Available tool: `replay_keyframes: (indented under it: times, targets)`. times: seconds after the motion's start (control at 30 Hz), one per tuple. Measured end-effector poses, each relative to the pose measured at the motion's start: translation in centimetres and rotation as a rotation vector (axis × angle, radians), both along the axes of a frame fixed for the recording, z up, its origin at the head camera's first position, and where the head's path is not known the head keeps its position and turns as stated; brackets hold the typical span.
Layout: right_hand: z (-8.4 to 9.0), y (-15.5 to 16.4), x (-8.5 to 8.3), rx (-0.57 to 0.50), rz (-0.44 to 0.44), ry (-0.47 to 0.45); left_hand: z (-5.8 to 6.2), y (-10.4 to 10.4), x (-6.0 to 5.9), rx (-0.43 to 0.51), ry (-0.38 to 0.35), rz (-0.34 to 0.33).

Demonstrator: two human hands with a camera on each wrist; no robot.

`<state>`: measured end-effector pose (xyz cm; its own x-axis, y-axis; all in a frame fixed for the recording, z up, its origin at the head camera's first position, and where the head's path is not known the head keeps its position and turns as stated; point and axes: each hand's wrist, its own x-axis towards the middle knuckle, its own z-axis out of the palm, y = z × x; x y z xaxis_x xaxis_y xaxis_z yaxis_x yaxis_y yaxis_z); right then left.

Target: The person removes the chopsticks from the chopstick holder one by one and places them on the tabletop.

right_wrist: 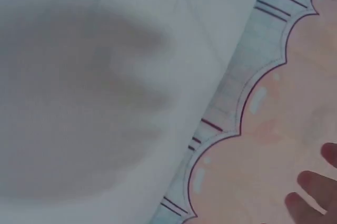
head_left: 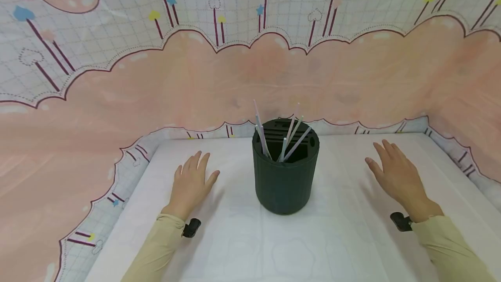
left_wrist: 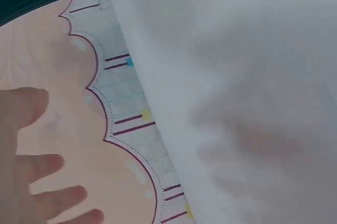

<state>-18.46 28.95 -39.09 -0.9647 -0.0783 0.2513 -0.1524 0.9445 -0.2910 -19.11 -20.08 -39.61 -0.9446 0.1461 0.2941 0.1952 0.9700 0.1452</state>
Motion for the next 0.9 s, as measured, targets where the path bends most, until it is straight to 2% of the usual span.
replay_keyframes:
  times: [0.1,0.17,0.27,0.37,0.47,0.63,0.8,0.9]
  targets:
    - [-0.2,-0.9,-0.1,-0.107,0.006,0.088,0.8,0.7,-0.1,0.103,0.089,-0.051]
    - [-0.5,-1.8,0.0,-0.184,0.019,0.121,1.4,1.7,0.1,0.213,0.117,-0.088]
    - [-1.1,-3.6,0.5,-0.267,0.063,0.159,2.4,3.7,1.0,0.408,0.138,-0.151]
    - [-1.5,-5.7,0.9,-0.314,0.12,0.185,3.2,5.8,2.0,0.592,0.155,-0.245]
    - [-1.3,-7.6,1.2,-0.356,0.175,0.211,4.0,7.4,2.8,0.716,0.166,-0.324]
    - [-0.5,-10.3,1.2,-0.472,0.245,0.318,5.0,9.0,3.1,0.807,0.178,-0.352]
    - [-0.1,-12.4,0.9,-0.624,0.347,0.452,5.5,10.0,2.7,0.839,0.175,-0.369]
    - [0.1,-13.5,0.8,-0.67,0.406,0.486,5.6,10.7,2.4,0.862,0.144,-0.392]
